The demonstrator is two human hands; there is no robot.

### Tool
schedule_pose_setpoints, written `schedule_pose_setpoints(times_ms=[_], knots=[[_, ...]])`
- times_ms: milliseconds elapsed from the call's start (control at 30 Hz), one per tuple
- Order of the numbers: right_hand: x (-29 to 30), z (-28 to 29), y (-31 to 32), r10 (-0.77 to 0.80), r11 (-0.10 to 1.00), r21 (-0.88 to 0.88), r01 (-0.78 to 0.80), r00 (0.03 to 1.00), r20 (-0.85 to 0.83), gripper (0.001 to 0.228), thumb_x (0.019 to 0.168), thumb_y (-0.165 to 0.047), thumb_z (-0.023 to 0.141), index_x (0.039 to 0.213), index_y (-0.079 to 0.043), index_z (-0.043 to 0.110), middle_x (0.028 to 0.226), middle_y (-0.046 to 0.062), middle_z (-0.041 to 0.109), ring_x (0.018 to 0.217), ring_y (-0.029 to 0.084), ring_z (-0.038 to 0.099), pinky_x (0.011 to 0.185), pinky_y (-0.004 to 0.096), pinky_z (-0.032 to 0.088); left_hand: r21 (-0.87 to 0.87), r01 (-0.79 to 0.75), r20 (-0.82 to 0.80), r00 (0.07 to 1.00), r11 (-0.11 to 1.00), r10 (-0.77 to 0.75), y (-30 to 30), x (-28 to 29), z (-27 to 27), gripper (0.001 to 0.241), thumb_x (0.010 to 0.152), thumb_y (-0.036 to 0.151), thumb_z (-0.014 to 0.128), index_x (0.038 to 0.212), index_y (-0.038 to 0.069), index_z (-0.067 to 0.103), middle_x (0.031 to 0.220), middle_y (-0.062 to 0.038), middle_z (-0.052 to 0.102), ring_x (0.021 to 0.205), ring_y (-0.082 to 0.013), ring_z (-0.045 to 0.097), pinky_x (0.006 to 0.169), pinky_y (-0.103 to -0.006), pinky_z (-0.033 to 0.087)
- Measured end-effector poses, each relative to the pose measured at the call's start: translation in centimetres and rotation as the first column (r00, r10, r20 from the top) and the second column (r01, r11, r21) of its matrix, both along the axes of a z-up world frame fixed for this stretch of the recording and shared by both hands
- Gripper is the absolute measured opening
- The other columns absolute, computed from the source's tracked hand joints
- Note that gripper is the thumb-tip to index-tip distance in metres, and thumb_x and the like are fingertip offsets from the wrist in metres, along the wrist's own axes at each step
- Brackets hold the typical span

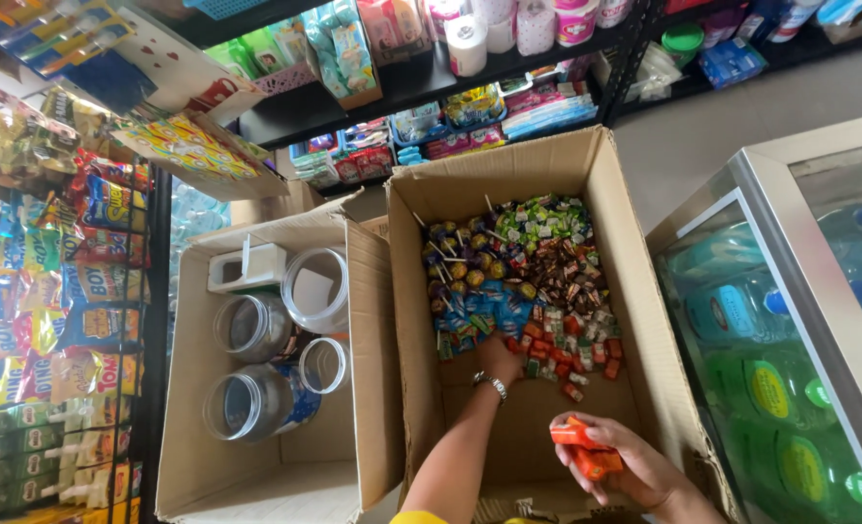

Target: The recorder is sorting candies and other items into jars and boxes within a grocery store environment.

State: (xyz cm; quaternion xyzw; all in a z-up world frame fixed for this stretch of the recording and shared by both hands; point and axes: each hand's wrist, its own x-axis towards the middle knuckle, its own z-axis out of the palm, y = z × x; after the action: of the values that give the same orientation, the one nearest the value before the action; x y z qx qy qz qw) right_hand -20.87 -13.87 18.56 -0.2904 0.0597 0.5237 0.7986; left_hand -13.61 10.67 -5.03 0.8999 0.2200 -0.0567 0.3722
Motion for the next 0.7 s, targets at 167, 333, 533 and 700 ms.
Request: schedule_pose_setpoints(times_ms=[167,333,533,700], knots=[[0.6,0.6,0.1,-0.025,0.995,0.093,0.032,0.997,-0.071,0.055,0.094,-0.039,0.057,0.129,0.003,0.053,0.097,0.019,0.065,0.062,0.023,0.066,0.039,0.032,0.053,-0.603,-0.387,-0.287,0.921,0.698,0.262,-0.7,-0.5,14.7,0.042,0.082,0.03,0.083,0.114,0.009,0.066,0.079,-0.014,0.068,0.065,-0.0346,0.064,0.051,-0.0443,0.053],[3.0,3.2,1.9,-0.082,0.963,0.247,0.107,0.99,-0.111,0.053,0.098,-0.04,0.052,0.132,0.001,0.05,0.097,0.02,0.061,0.066,0.025,0.064,0.039,0.032,0.053,-0.969,-0.233,-0.221,0.967,0.086,0.129,1.3,-2.6,28.5,0.028,0.098,0.025,0.068,0.12,0.01,0.062,0.103,-0.004,0.069,0.084,-0.0139,0.071,0.053,-0.033,0.059],[6.0,6.7,6.8,-0.184,0.928,0.318,0.192,0.981,-0.056,0.057,0.102,-0.043,0.053,0.134,0.005,0.051,0.093,0.015,0.055,0.069,0.022,0.058,0.041,0.029,0.052,-0.963,-0.01,-0.041,0.993,-0.268,0.111,5.9,-5.5,35.1,0.032,0.106,0.025,0.056,0.134,0.009,0.053,0.106,-0.01,0.067,0.084,-0.0249,0.07,0.054,-0.0302,0.058],[5.6,8.7,13.7,-0.19,0.911,0.37,0.181,0.982,-0.014,0.056,0.106,-0.04,0.052,0.134,0.008,0.05,0.093,0.014,0.053,0.067,0.019,0.055,0.041,0.027,0.049,-0.949,0.055,0.006,0.988,-0.311,0.156,12.7,-8.7,37.8,0.034,0.106,0.023,0.054,0.137,0.007,0.052,0.109,-0.012,0.066,0.088,-0.0258,0.07,0.057,-0.0318,0.06]])
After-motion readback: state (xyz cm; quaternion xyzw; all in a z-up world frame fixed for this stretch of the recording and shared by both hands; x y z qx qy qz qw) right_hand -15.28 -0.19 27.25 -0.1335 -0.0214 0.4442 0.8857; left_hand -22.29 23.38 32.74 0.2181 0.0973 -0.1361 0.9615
